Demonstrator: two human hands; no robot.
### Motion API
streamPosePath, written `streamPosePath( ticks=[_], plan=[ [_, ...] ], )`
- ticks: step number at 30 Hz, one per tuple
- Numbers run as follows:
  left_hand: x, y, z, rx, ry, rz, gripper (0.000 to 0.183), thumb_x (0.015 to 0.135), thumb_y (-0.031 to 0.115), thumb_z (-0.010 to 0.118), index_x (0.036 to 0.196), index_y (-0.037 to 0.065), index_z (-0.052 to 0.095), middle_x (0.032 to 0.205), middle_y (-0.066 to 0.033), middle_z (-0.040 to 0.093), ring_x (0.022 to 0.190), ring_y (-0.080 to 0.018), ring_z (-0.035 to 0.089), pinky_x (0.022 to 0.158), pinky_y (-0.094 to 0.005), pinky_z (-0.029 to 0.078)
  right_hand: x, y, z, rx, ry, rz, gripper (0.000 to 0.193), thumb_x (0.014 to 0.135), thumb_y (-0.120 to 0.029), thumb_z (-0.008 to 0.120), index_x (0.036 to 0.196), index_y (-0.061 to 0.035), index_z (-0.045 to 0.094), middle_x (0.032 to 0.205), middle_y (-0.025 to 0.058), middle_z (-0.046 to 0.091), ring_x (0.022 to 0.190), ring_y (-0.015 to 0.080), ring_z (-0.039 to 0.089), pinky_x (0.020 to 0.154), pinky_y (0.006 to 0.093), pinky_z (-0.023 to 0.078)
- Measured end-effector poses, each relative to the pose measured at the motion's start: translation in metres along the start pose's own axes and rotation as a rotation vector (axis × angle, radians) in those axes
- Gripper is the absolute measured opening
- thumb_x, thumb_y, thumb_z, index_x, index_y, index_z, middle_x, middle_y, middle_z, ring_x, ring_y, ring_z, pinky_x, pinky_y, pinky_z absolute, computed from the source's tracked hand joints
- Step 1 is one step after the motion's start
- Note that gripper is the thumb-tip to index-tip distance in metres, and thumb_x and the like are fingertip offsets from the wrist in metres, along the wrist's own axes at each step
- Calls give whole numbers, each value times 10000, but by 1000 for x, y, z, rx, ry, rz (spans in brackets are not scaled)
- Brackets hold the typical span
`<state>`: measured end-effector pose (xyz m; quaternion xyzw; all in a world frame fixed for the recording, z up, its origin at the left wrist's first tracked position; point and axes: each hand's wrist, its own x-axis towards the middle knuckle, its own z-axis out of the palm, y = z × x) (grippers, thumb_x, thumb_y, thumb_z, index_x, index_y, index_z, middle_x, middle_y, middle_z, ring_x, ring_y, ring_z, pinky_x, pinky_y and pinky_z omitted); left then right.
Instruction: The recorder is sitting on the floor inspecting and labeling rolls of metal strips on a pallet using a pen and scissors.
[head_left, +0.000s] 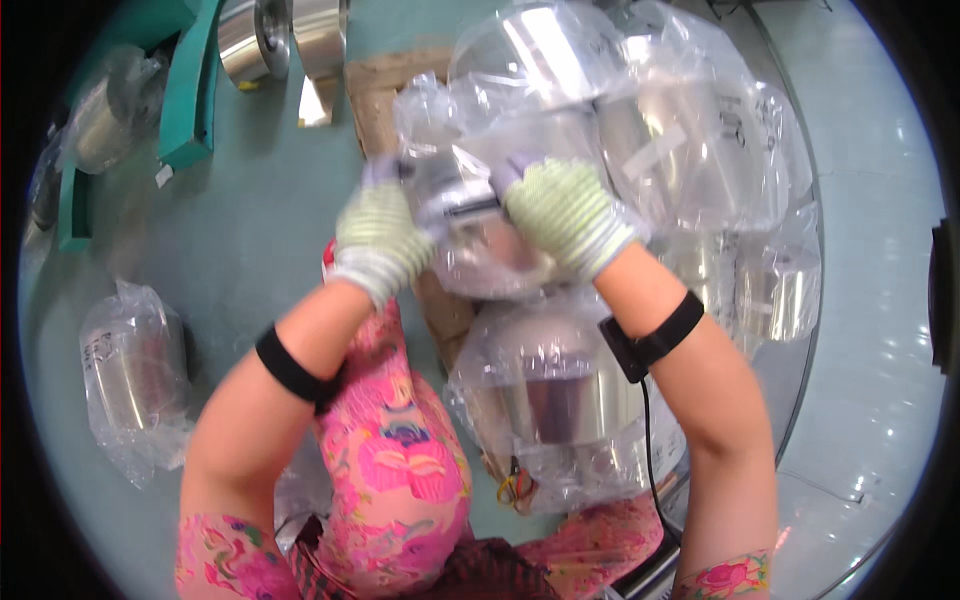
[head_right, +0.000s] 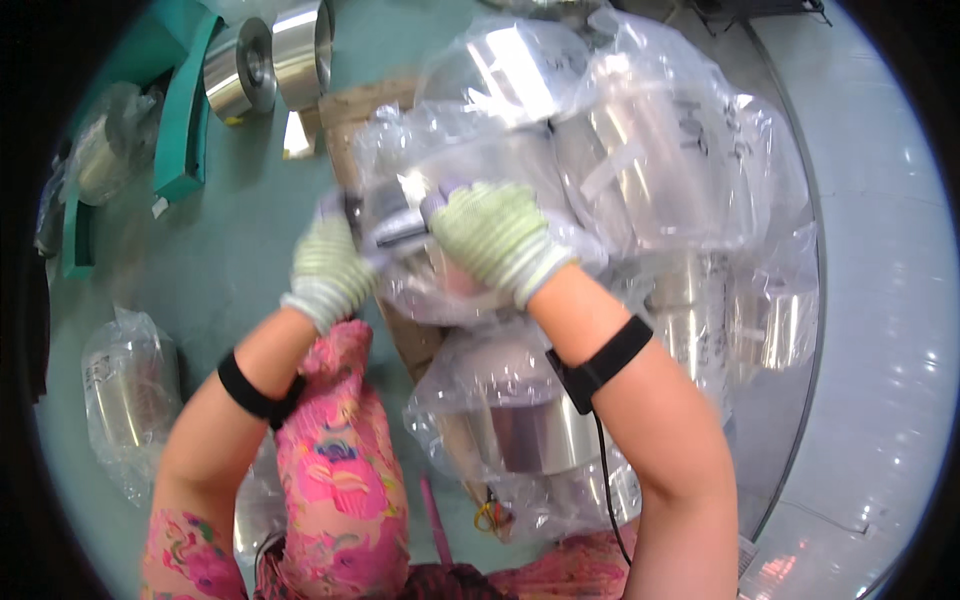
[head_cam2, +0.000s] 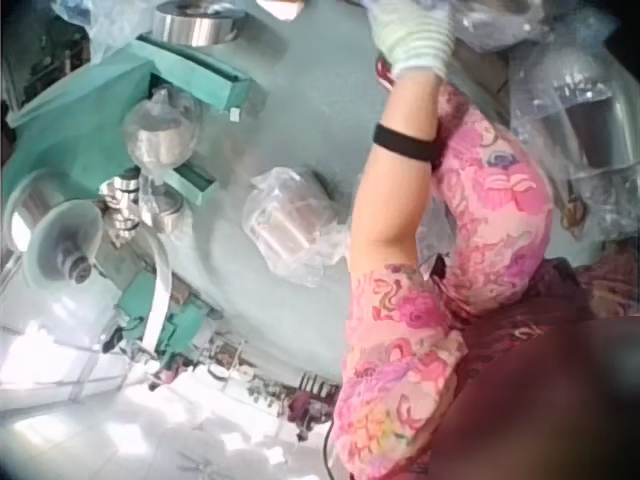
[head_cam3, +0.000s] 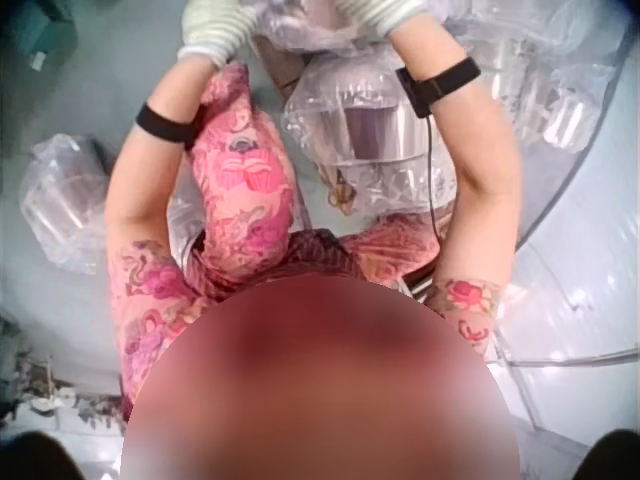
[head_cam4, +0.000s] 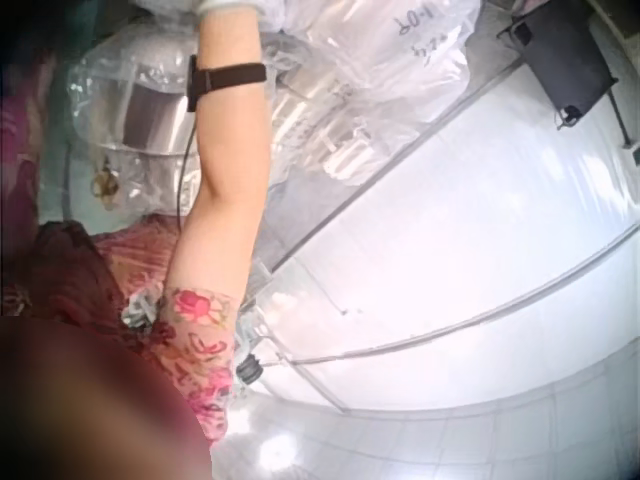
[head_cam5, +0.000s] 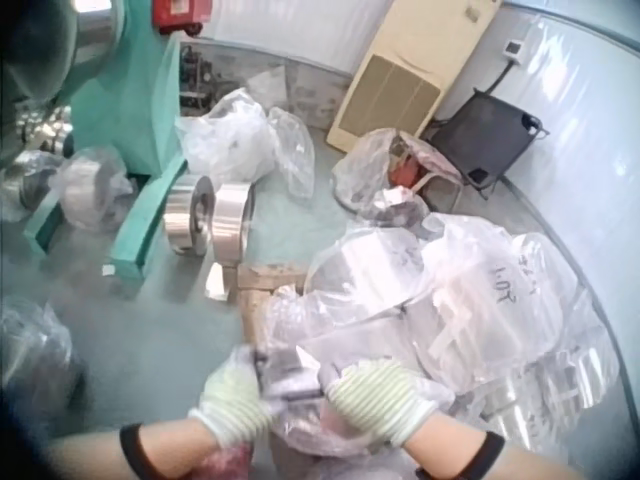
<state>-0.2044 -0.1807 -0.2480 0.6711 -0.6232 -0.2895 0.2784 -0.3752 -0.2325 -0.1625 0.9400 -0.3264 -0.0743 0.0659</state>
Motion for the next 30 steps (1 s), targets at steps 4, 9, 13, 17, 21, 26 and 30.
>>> streamPosePath(
  ticks=[4, 9, 13, 17, 21, 26, 30],
  plan=[
    [-10, -3, 20, -196, -214, -324, 630, 604, 175, 669, 1141, -24, 406, 1022, -182, 582, 948, -320, 576, 830, -337, 453, 5, 8, 7, 17, 95, -12, 102, 721, -133, 507, 783, -74, 562, 729, 108, 564, 656, 277, 601, 542, 395, 489],
    [14, -14, 17, 170, -212, -109, 367, 696, 133, 563, 1054, 52, 562, 927, -198, 612, 856, -368, 583, 763, -412, 465, 9, 6, 6, 37, 12, 104, 148, 756, -143, 496, 871, -83, 567, 834, 137, 575, 710, 292, 604, 595, 399, 494],
    [42, -26, 6, 163, -164, -190, 272, 701, 143, 549, 956, 91, 631, 912, -167, 625, 865, -354, 588, 766, -416, 465, 3, 5, 3, 209, 160, 45, 207, 766, -154, 497, 952, -90, 561, 911, 158, 566, 713, 306, 605, 592, 410, 499],
    [58, -20, 2, 174, -117, -182, 269, 691, 192, 595, 934, 86, 638, 902, -170, 623, 856, -353, 585, 748, -408, 469, 19, 8, -6, 85, -164, 126, 151, 775, -157, 531, 885, -53, 539, 986, 154, 561, 838, 315, 586, 653, 394, 498],
    [48, -27, 9, -131, -10, -213, 212, 672, 121, 631, 858, 22, 610, 773, -166, 626, 742, -249, 624, 684, -318, 478, 31, 20, 2, -39, -83, 396, 158, 769, -174, 540, 880, -63, 545, 886, 147, 587, 799, 314, 597, 649, 414, 491],
    [31, -23, 10, -644, -18, -3, 428, 642, 90, 658, 1045, 19, 534, 975, -135, 570, 863, -225, 579, 817, -299, 460, 44, 48, 12, 191, 67, 405, 275, 761, -247, 586, 930, -31, 560, 894, 168, 582, 837, 343, 571, 736, 415, 460],
    [23, -17, 3, -318, 37, 254, 606, 594, 165, 704, 1147, 50, 485, 1145, -157, 412, 1047, -287, 463, 908, -357, 422, 24, 36, -11, 401, 124, 237, 370, 689, -244, 635, 973, -18, 562, 931, 167, 580, 868, 344, 568, 779, 403, 462]
  ],
)
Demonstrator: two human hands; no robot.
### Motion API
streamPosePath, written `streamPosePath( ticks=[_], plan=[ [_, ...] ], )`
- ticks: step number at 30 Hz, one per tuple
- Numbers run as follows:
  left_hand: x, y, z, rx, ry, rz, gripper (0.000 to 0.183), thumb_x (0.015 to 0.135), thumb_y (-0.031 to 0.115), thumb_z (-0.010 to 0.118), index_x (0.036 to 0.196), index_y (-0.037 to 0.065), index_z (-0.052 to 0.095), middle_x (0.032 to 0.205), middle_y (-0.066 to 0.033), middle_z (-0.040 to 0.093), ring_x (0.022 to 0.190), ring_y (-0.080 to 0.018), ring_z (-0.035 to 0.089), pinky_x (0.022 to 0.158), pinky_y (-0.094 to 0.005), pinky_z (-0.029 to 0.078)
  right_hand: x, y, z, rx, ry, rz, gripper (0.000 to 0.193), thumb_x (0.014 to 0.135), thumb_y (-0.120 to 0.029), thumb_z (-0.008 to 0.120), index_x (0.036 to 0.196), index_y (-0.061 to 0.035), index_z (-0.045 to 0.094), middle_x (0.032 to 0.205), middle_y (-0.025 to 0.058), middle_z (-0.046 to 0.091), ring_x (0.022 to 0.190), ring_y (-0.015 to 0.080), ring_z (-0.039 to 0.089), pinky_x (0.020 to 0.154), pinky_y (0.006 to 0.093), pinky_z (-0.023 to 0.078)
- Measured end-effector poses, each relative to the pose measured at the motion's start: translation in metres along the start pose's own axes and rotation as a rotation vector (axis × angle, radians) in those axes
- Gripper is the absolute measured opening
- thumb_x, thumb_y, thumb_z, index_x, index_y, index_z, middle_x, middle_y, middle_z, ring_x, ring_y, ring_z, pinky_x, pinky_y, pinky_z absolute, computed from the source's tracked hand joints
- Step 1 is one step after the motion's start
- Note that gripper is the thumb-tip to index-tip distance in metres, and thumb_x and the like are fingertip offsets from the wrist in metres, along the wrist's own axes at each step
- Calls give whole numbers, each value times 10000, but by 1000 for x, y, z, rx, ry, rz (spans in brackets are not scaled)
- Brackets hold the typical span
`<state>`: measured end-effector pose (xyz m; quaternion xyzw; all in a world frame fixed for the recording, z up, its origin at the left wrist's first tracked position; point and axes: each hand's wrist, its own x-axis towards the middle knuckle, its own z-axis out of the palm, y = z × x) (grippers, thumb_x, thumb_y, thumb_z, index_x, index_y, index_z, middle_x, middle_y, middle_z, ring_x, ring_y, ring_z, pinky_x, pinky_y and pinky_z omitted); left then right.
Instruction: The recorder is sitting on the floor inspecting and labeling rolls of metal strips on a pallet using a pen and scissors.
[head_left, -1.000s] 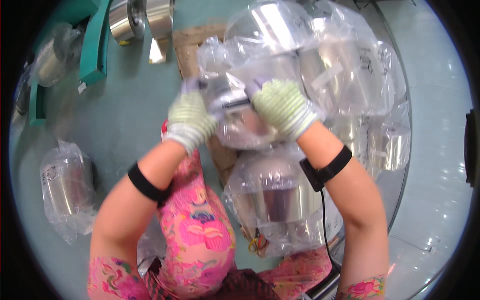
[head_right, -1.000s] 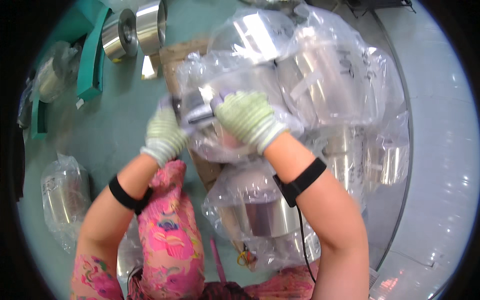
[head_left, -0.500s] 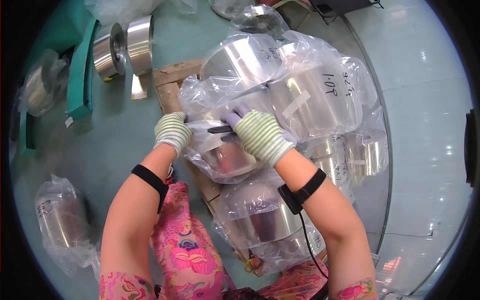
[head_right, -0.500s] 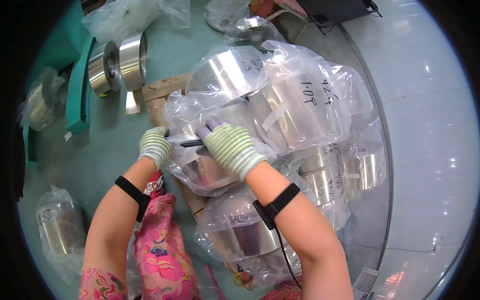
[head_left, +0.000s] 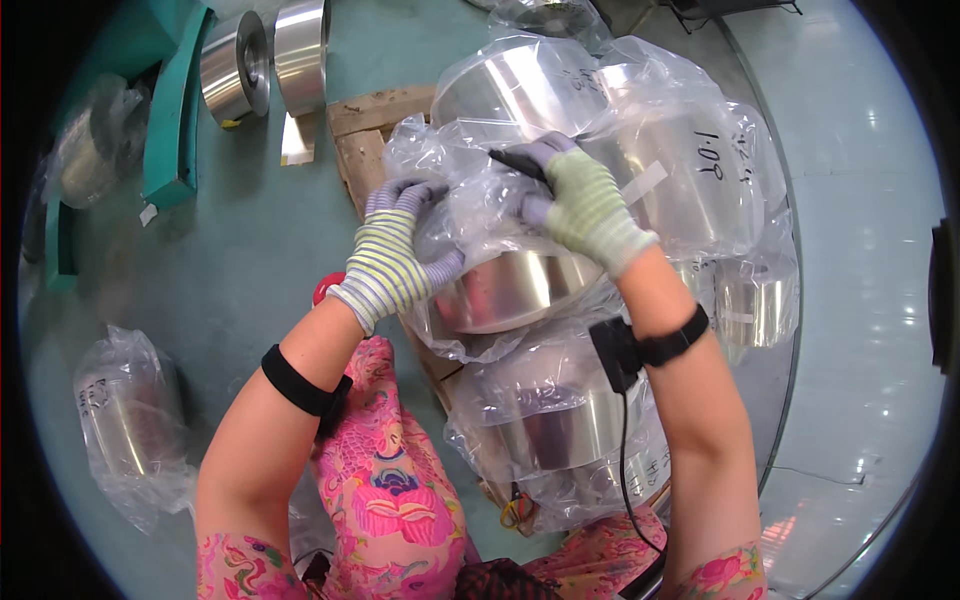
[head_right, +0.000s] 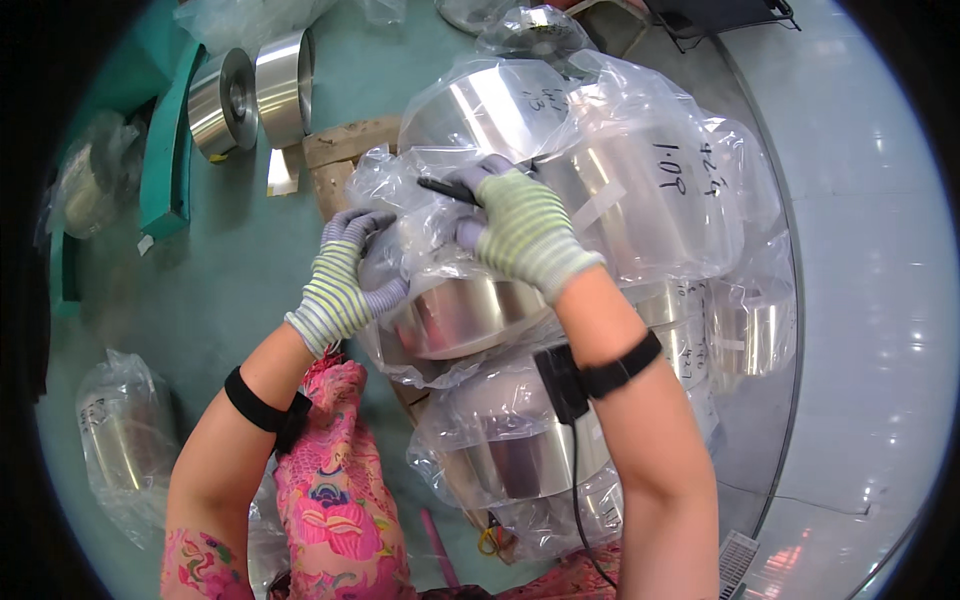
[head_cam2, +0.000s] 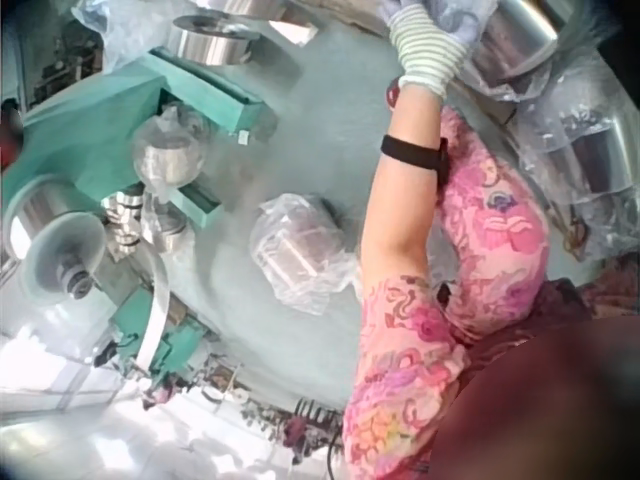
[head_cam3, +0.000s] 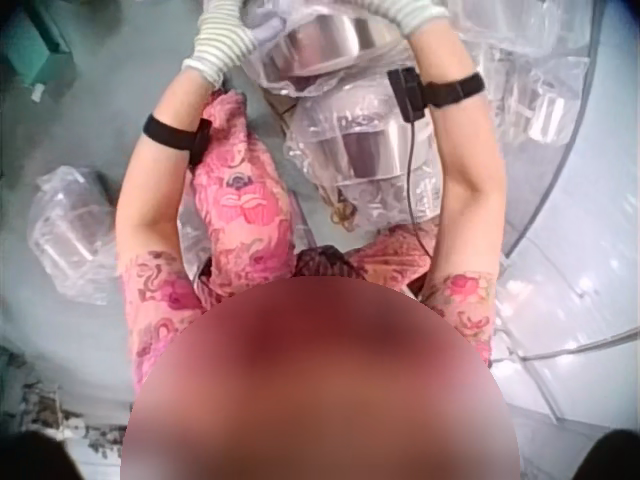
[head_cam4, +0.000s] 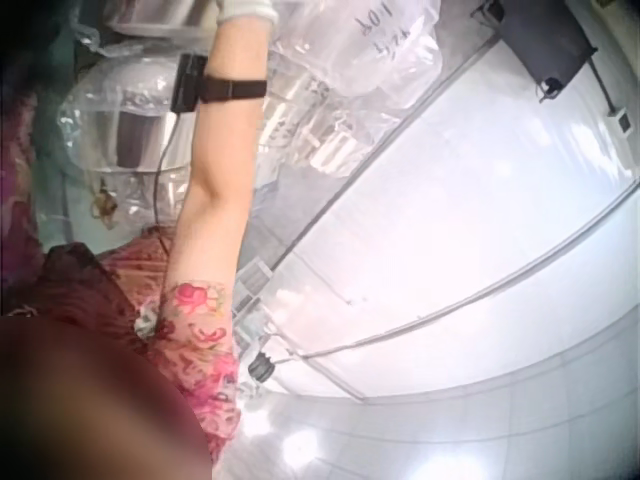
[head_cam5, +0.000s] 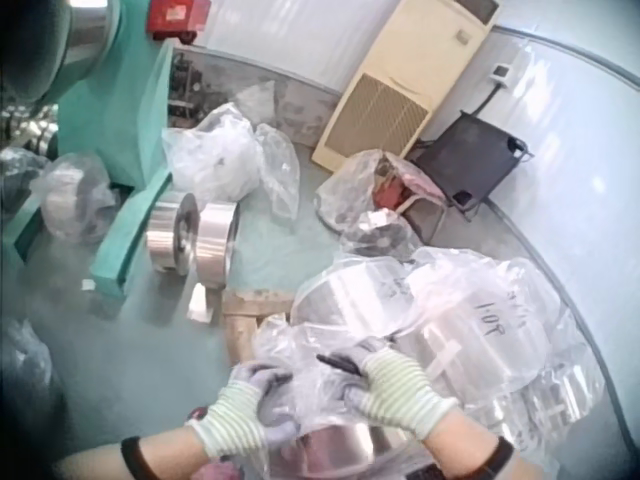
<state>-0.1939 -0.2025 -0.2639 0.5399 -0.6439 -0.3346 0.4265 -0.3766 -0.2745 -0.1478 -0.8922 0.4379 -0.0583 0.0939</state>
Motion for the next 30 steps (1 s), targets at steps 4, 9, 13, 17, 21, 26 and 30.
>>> streamPosePath(
  ticks=[4, 9, 13, 17, 21, 26, 30],
  plan=[
    [4, 28, -2, 92, -64, 180, 674, 531, 241, 742, 1131, 62, 494, 1136, -163, 417, 1058, -338, 420, 923, -404, 385, -37, -20, -29, -219, -213, 26, 615, 638, -281, 666, 1149, 1, 474, 1024, 185, 534, 929, 345, 542, 774, 387, 465],
    [-6, 11, 0, 295, -83, 297, 519, 551, 155, 720, 1022, 39, 536, 1039, -157, 485, 987, -353, 435, 837, -433, 395, -44, -25, 16, -173, -164, 101, 273, 664, -206, 597, 869, -29, 565, 841, 127, 578, 783, 308, 599, 613, 414, 492],
    [-7, 6, 14, 337, -130, 387, 346, 630, 152, 688, 918, 20, 548, 949, -167, 519, 895, -369, 481, 783, -440, 407, -62, -36, 43, -132, 142, 229, 181, 697, -199, 541, 795, -60, 604, 860, 98, 575, 817, 258, 593, 637, 366, 502],
    [-7, 12, 21, 410, -134, 249, 257, 682, 167, 671, 859, 20, 556, 781, -156, 567, 714, -358, 546, 678, -407, 449, -72, -39, 49, -134, 413, 214, 177, 736, -169, 503, 817, -48, 604, 846, 128, 578, 802, 274, 582, 608, 378, 500],
    [10, -8, 19, 7, -36, 37, 213, 690, 151, 650, 835, 23, 560, 712, -135, 594, 683, -326, 581, 639, -370, 466, -68, -44, 39, -225, 350, 49, 173, 730, -185, 504, 778, -56, 609, 797, 114, 586, 741, 268, 599, 549, 376, 483],
    [11, 36, 31, 423, 152, 180, 377, 728, 94, 586, 1067, -23, 470, 973, -153, 552, 879, -231, 546, 799, -302, 434, -51, -21, 44, -256, 87, -72, 182, 732, -198, 502, 778, -53, 601, 716, 130, 582, 612, 266, 604, 432, 416, 442],
    [22, 11, 19, 347, -149, 88, 462, 679, 157, 639, 1082, -28, 509, 905, -168, 600, 822, -277, 583, 733, -337, 465, -37, -19, 31, -262, 3, -109, 185, 765, -190, 476, 816, -58, 595, 775, 135, 582, 629, 274, 608, 439, 418, 453]
  ],
)
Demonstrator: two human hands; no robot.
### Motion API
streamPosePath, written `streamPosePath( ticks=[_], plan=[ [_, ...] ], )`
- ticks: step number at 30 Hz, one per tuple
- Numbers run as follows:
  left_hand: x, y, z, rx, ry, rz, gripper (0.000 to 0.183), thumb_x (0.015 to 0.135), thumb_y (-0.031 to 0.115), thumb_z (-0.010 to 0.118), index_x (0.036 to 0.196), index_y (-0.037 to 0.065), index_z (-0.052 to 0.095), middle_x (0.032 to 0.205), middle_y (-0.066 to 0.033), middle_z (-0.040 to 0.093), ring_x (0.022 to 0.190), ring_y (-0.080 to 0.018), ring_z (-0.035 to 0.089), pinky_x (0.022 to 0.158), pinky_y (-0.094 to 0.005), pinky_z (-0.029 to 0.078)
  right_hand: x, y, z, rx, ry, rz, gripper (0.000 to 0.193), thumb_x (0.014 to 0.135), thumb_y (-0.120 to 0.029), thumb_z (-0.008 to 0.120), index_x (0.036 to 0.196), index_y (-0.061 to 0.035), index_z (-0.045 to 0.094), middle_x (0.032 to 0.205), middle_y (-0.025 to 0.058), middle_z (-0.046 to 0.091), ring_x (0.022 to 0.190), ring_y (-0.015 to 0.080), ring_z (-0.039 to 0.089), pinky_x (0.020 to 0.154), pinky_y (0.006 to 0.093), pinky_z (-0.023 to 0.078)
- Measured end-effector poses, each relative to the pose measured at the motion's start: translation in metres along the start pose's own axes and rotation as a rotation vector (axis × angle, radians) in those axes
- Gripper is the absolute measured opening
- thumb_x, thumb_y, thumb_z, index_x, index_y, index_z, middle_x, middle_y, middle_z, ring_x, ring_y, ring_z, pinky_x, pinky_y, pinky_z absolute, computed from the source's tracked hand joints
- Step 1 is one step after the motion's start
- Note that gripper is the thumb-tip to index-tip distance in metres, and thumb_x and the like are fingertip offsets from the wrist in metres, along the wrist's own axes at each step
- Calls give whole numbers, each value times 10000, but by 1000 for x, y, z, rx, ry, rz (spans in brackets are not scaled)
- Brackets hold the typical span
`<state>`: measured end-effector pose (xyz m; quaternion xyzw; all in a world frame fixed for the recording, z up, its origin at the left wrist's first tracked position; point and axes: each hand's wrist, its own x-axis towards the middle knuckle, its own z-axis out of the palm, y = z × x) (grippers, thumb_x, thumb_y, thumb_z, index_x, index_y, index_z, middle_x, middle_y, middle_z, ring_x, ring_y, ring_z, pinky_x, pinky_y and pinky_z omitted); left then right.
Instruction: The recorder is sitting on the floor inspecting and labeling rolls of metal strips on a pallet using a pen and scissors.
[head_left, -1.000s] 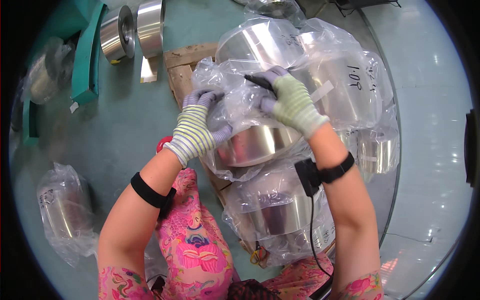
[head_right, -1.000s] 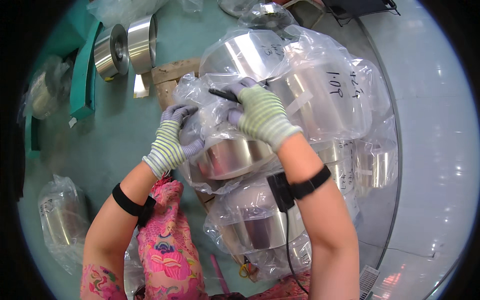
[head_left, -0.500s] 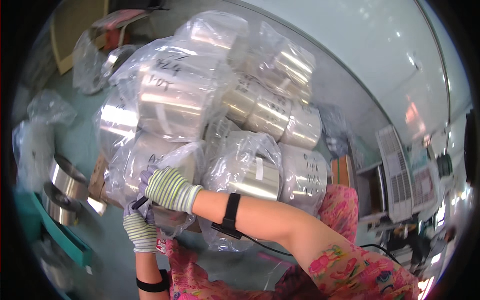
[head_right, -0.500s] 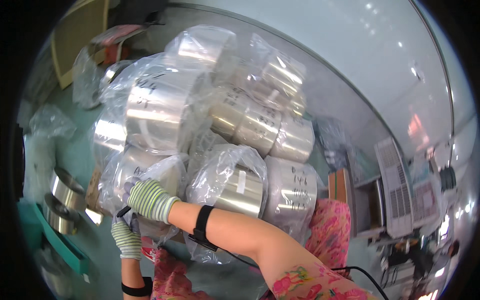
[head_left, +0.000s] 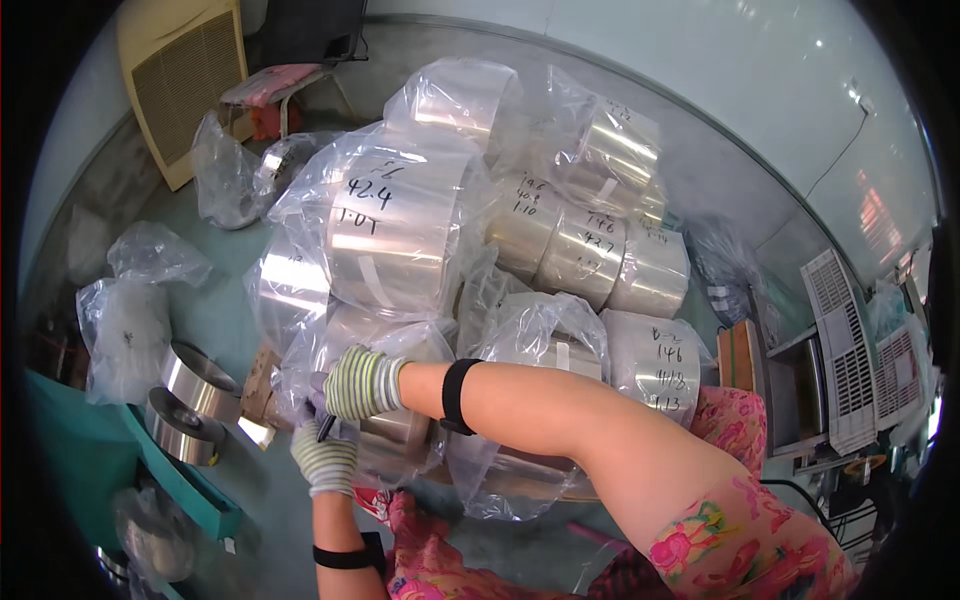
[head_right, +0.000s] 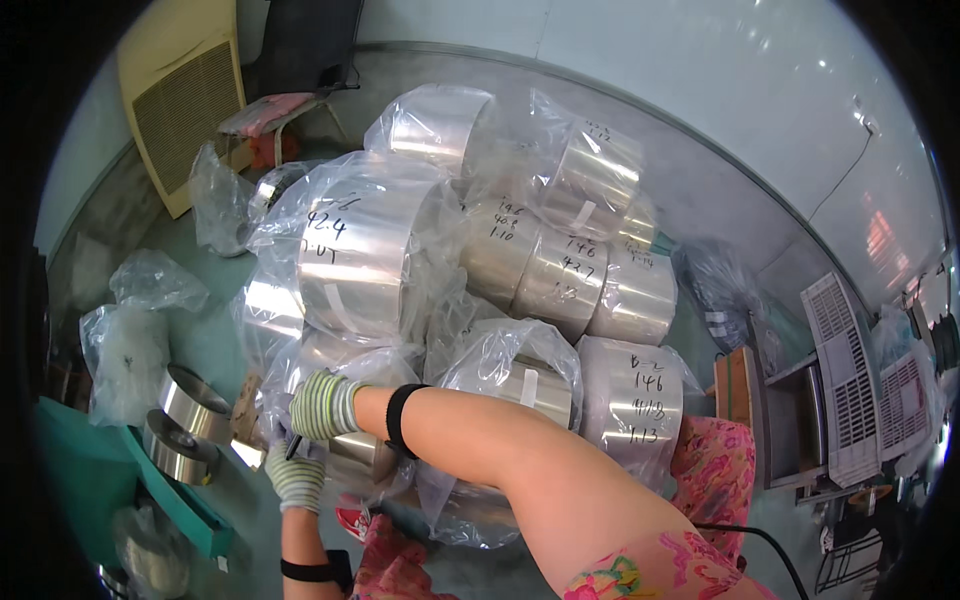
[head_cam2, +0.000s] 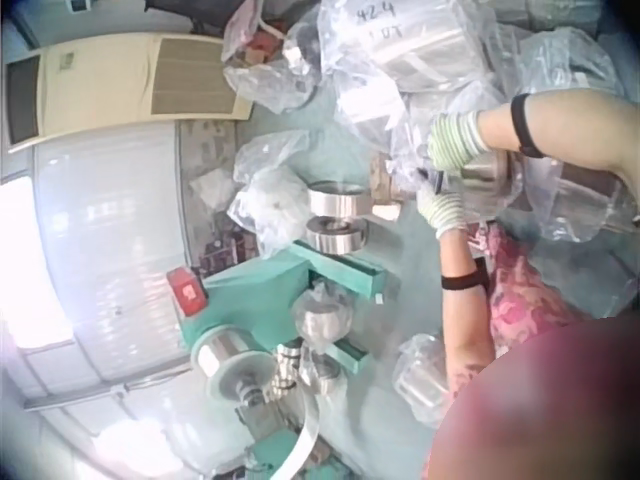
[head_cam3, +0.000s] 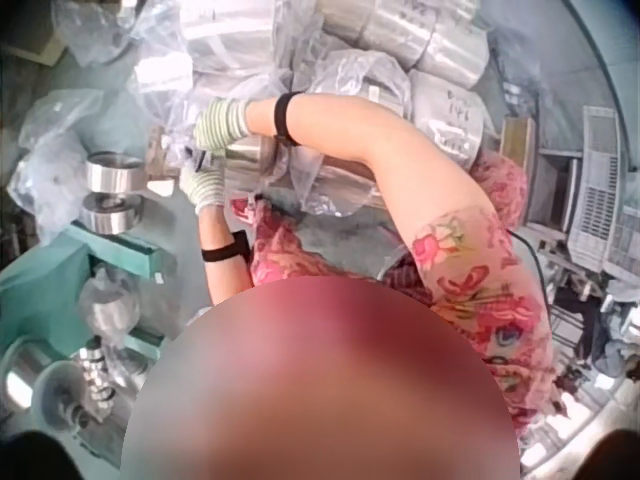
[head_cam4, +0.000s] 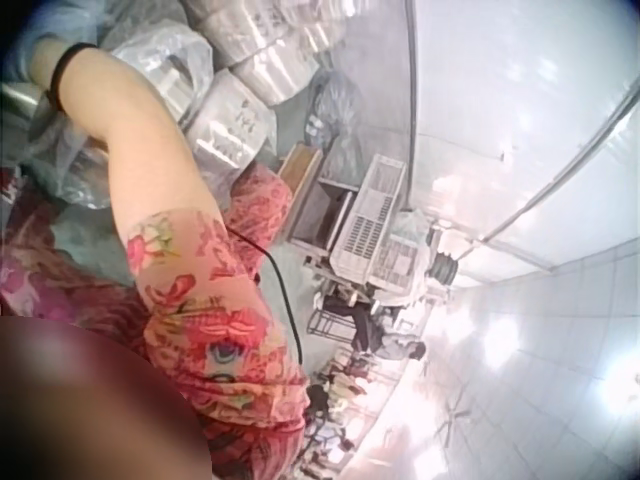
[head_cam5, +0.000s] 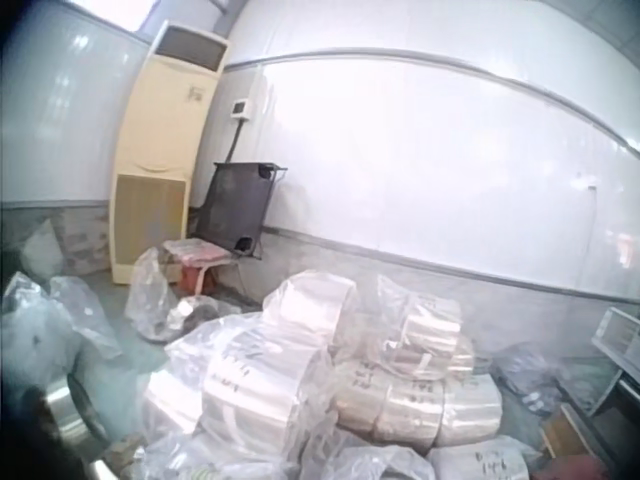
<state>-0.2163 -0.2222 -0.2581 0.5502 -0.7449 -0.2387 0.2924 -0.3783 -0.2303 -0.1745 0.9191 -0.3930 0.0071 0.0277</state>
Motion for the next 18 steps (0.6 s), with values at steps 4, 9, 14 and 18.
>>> streamPosePath(
  ticks=[4, 9, 14, 18],
  plan=[
    [9, -53, 4, 34, -9, 75, 518, 641, 243, 681, 1069, -20, 555, 777, -181, 628, 715, -336, 611, 654, -375, 488, 12, -3, 7, 24, 133, -21, 187, 767, -189, 477, 830, -61, 598, 812, 118, 600, 660, 273, 623, 474, 416, 481],
    [26, 6, -24, 325, -270, 151, 335, 736, 300, 639, 994, 89, 611, 908, -154, 626, 773, -308, 608, 649, -379, 490, 20, 33, -4, 48, -145, -70, 175, 727, -175, 556, 864, -79, 606, 839, 122, 620, 702, 286, 631, 549, 410, 504],
    [32, 12, -30, 233, -203, -20, 380, 631, 391, 697, 756, 35, 657, 685, -188, 612, 633, -325, 603, 595, -381, 482, 12, 36, -16, 131, -85, 95, 354, 689, -256, 661, 971, -72, 554, 994, 144, 568, 833, 314, 587, 689, 403, 489],
    [32, 13, -44, 140, -284, -144, 353, 602, 332, 656, 757, 14, 653, 722, -202, 614, 686, -329, 606, 644, -373, 489, -24, 10, -24, 239, 237, 254, 357, 685, -204, 667, 999, -65, 572, 956, 146, 572, 792, 311, 586, 679, 399, 484]
  ],
)
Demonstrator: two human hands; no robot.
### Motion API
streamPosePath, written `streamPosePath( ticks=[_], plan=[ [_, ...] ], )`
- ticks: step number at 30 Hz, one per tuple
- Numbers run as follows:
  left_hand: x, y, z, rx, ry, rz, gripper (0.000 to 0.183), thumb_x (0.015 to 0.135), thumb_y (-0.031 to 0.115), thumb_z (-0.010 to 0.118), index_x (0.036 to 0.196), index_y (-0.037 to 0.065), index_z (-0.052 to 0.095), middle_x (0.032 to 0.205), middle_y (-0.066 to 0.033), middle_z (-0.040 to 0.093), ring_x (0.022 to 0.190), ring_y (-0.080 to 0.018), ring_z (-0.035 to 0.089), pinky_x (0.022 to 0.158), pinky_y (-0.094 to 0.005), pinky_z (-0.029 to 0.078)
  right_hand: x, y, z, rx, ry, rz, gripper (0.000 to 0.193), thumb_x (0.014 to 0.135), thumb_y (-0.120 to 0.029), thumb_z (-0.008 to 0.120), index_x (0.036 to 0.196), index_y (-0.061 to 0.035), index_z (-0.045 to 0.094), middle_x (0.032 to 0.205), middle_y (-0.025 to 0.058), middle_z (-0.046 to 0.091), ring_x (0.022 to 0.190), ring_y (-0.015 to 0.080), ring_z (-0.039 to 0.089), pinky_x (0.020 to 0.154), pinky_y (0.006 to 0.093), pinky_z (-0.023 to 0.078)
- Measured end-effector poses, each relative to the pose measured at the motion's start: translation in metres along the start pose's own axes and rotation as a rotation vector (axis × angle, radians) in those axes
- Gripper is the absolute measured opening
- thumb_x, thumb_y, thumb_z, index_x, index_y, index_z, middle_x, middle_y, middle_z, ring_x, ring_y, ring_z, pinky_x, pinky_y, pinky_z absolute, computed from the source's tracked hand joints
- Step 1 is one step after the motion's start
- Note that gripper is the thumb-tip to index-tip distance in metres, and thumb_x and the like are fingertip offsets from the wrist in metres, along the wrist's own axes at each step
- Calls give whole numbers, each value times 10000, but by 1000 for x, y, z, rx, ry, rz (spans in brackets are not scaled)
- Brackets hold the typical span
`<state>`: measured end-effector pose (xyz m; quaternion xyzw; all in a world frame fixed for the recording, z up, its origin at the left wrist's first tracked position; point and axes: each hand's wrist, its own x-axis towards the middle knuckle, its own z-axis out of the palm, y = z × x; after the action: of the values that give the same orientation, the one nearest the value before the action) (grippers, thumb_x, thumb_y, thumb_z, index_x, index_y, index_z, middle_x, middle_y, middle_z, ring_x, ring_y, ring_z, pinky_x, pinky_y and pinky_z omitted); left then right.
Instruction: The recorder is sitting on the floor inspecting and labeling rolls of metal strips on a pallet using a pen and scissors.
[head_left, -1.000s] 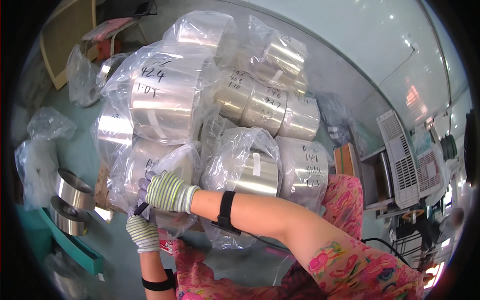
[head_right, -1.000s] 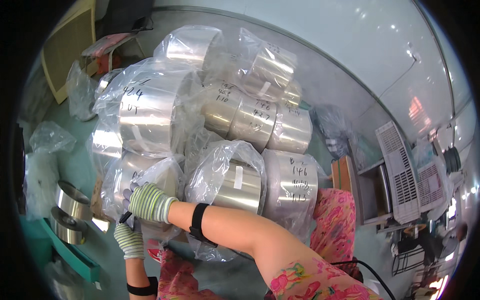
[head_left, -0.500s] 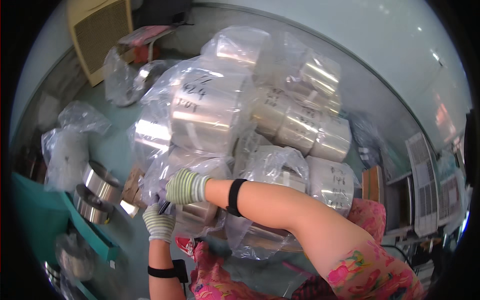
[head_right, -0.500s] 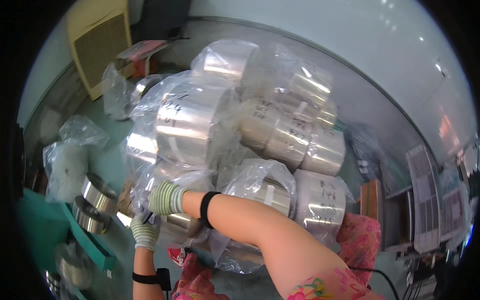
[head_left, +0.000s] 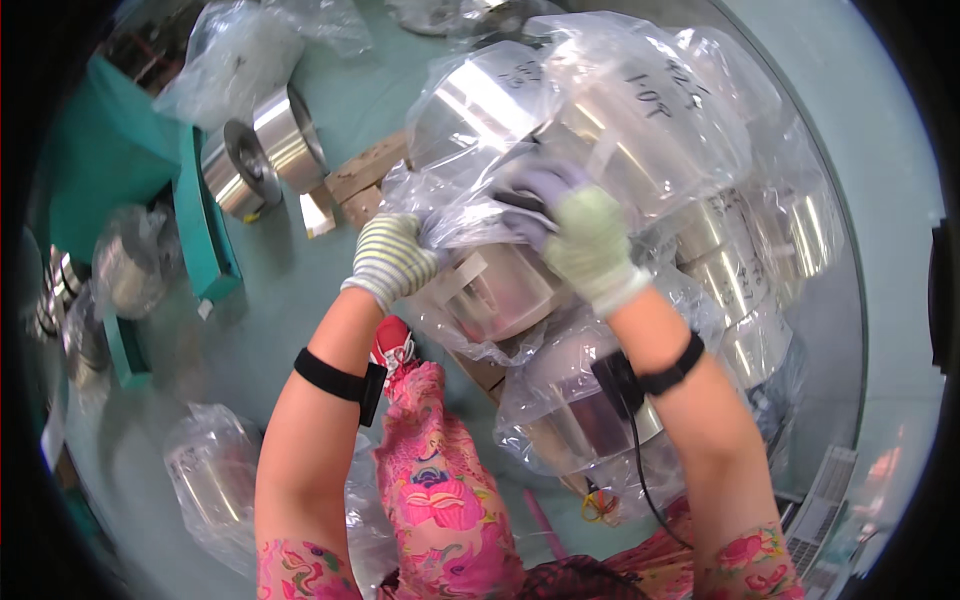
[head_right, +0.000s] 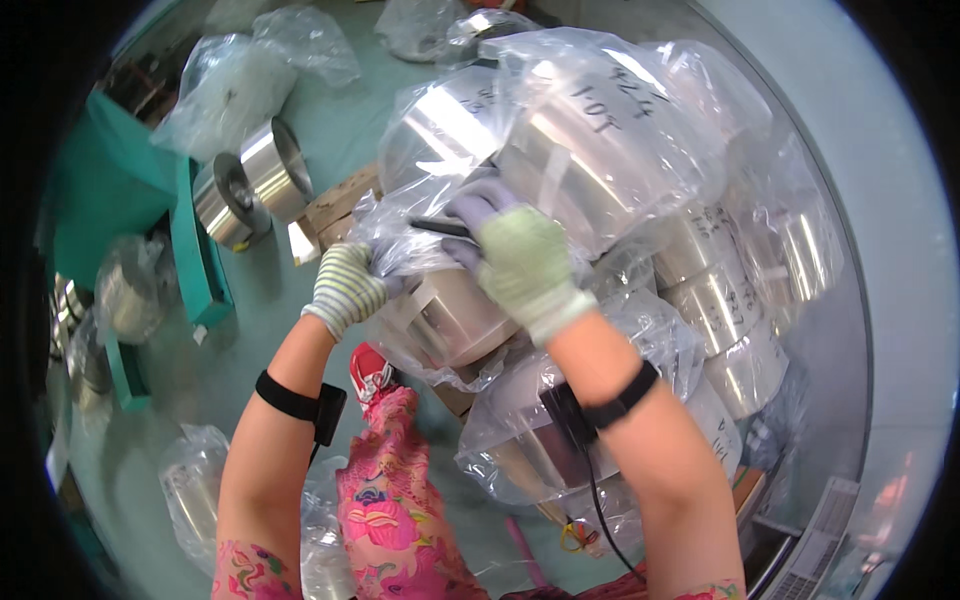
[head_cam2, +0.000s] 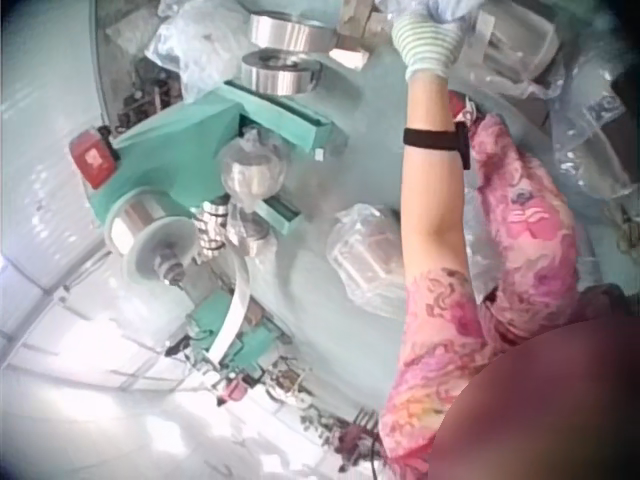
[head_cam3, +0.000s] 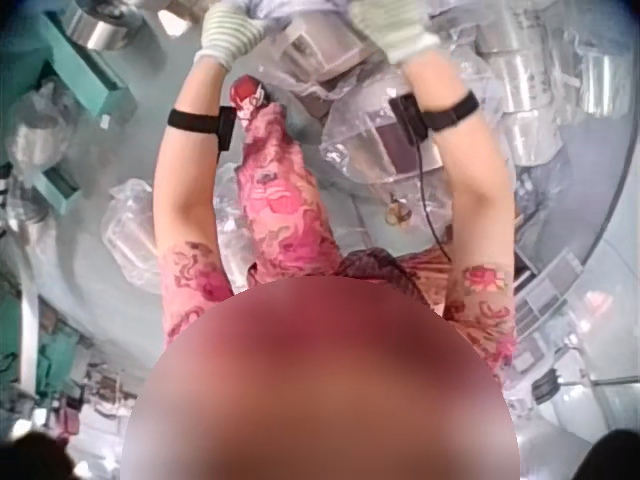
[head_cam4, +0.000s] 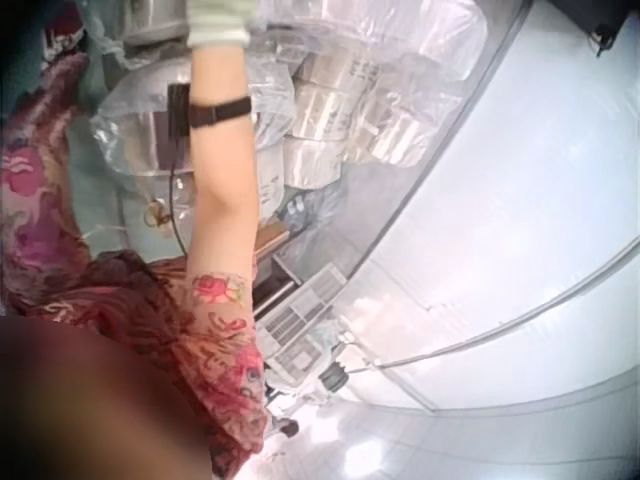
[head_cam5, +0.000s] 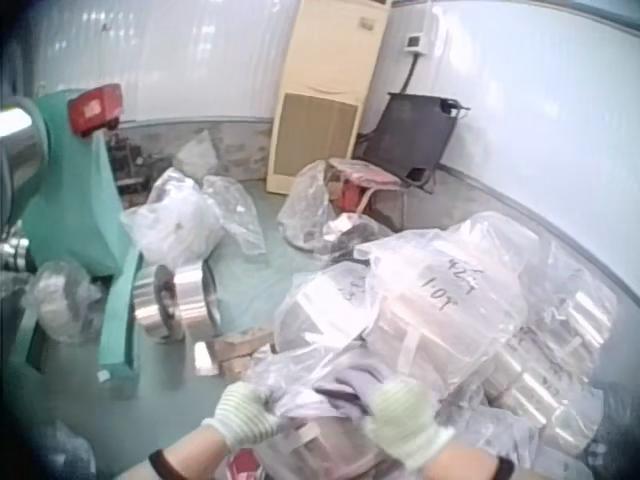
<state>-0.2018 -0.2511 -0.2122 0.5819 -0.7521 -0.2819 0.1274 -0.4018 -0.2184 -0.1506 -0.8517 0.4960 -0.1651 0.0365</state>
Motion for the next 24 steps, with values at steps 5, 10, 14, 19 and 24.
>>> streamPosePath(
  ticks=[5, 10, 14, 19, 24],
  plan=[
    [3, -16, 23, -58, 177, 35, 306, 573, 274, 663, 683, -9, 629, 615, -212, 575, 549, -319, 576, 526, -356, 461, -36, -39, 35, 87, 89, 149, 218, 683, -150, 649, 884, -72, 624, 861, 119, 578, 792, 301, 571, 660, 386, 474],
    [6, -8, 16, -115, 58, 10, 307, 591, 280, 636, 729, 6, 646, 657, -195, 600, 619, -320, 589, 596, -360, 477, -34, -38, 57, -144, 196, 144, 237, 687, -138, 640, 915, -72, 633, 833, 101, 574, 728, 283, 554, 605, 389, 466],
    [4, -12, 15, -131, 24, 10, 334, 605, 311, 621, 756, 16, 661, 692, -195, 614, 681, -326, 606, 655, -373, 491, -32, -45, 59, -162, 220, 108, 220, 689, -126, 631, 903, -71, 632, 837, 103, 573, 725, 279, 555, 601, 391, 464],
    [4, -11, 19, -182, -14, -55, 348, 606, 321, 615, 763, 15, 661, 708, -204, 613, 692, -332, 604, 659, -377, 490, -33, -47, 68, -180, 233, 154, 205, 693, -105, 568, 885, -66, 624, 846, 109, 571, 738, 286, 562, 615, 395, 467],
    [1, -13, 14, -167, 26, 8, 326, 610, 298, 639, 763, 10, 650, 664, -188, 603, 624, -311, 585, 607, -362, 479, -29, -52, 68, -179, 184, 217, 210, 686, -124, 573, 884, -66, 609, 875, 122, 566, 747, 305, 569, 624, 401, 474]
  ],
)
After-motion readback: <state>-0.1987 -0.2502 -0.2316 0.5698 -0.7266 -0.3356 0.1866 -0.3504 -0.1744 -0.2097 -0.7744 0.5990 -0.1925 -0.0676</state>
